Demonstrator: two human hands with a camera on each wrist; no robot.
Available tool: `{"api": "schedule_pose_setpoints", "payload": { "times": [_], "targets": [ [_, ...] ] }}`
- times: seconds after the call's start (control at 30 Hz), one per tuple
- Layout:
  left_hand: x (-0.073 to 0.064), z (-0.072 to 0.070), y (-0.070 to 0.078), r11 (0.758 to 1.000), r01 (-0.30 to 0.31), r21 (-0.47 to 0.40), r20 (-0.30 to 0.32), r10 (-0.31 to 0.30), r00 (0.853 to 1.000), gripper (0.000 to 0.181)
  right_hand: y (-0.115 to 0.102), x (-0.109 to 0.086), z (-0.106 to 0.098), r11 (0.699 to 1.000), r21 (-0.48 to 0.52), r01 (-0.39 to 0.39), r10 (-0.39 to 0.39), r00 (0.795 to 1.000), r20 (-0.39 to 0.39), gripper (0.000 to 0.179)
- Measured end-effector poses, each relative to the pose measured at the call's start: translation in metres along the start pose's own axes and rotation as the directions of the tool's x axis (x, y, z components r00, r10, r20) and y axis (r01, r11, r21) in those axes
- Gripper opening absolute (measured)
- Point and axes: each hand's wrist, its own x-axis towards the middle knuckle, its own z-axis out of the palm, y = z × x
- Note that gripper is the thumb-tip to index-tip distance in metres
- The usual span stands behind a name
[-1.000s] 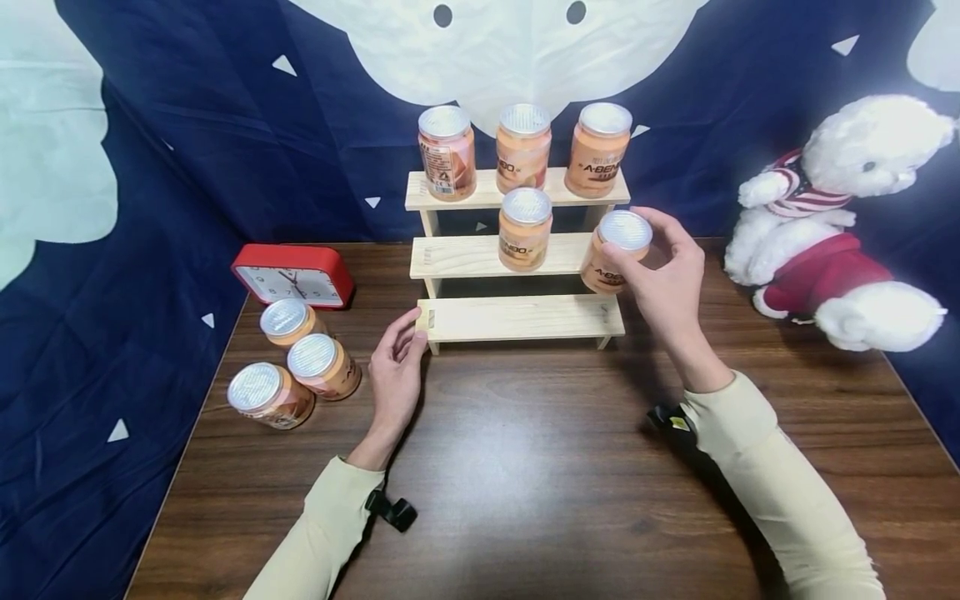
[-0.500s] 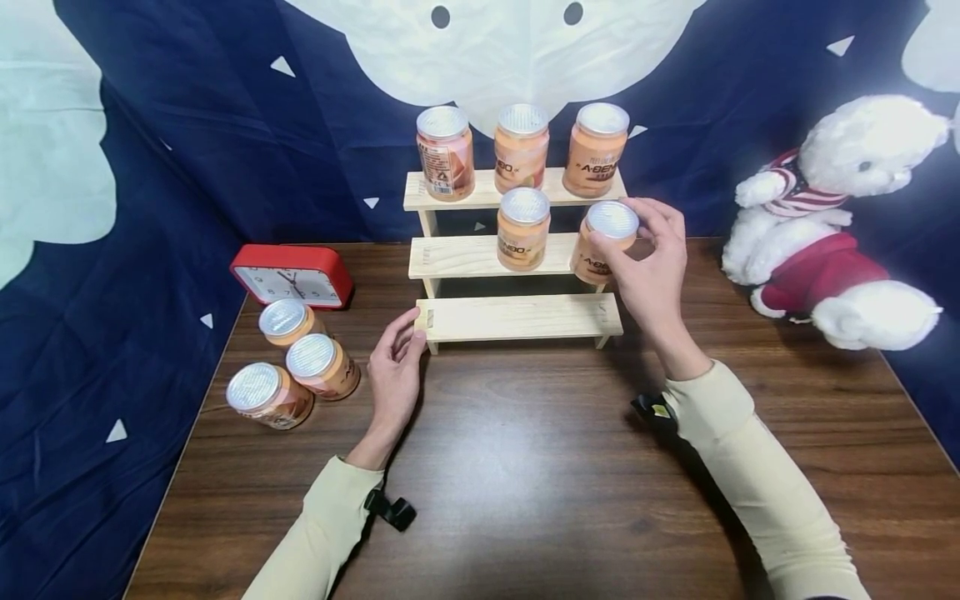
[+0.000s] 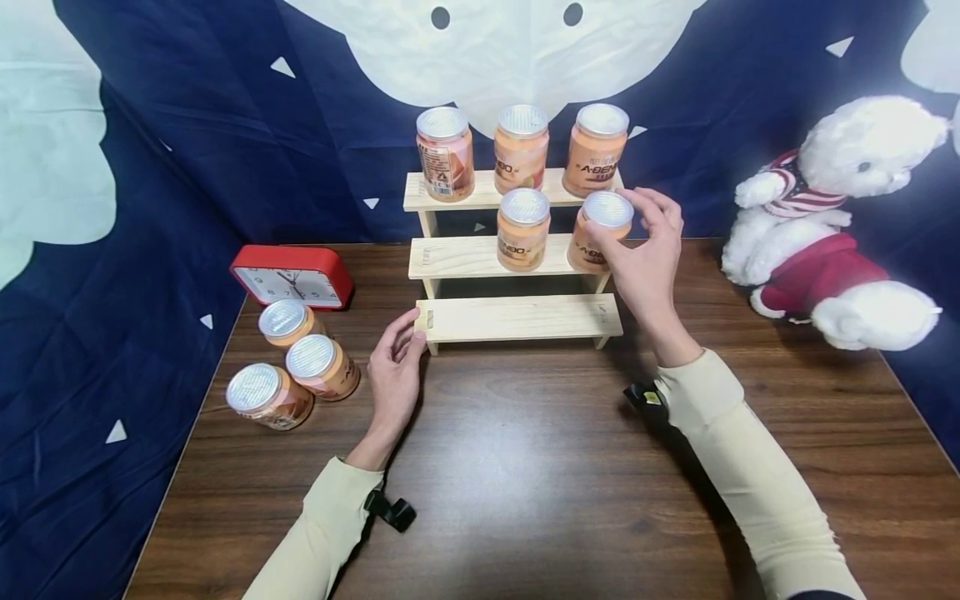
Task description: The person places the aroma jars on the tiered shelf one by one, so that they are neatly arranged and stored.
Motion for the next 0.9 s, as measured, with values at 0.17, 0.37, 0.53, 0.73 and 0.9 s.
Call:
{"api": "schedule_pose_setpoints", "payload": {
  "times": [0.17, 0.37, 0.53, 0.73, 0.9],
  "targets": [
    [0.0, 0.0005, 0.0016, 1.0, 0.011, 0.001, -0.001, -0.011, 1.0, 0.035, 0.0008, 0.0021, 0.0012, 1.0, 0.003, -0.021, 0.021, 1.0, -0.002, 0.056],
    [-0.0003, 0.0008, 0.0003, 1.0, 0.023, 0.003, -0.004, -0.023, 1.0, 0.035, 0.004, 0.0024, 0.0043, 0.999, 0.025, -0.036, 0.036, 0.999, -0.027, 0.057],
    [-0.0004, 0.0013, 0.0007, 1.0, 0.028, 0.007, -0.003, -0.028, 1.0, 0.034, 0.0051, 0.0022, 0.0071, 0.999, 0.025, -0.045, 0.046, 0.998, -0.038, 0.058],
    [0.0004, 0.0004, -0.0003, 1.0, 0.02, 0.008, -0.002, -0.02, 1.0, 0.035, 0.0041, 0.0019, 0.0079, 0.998, 0.028, -0.051, 0.052, 0.998, -0.041, 0.059],
    [0.0005, 0.0003, -0.0003, 1.0, 0.019, 0.007, -0.006, -0.019, 1.0, 0.035, 0.0056, 0.0022, 0.0083, 0.999, 0.025, -0.038, 0.039, 0.998, -0.044, 0.059]
  ]
}}
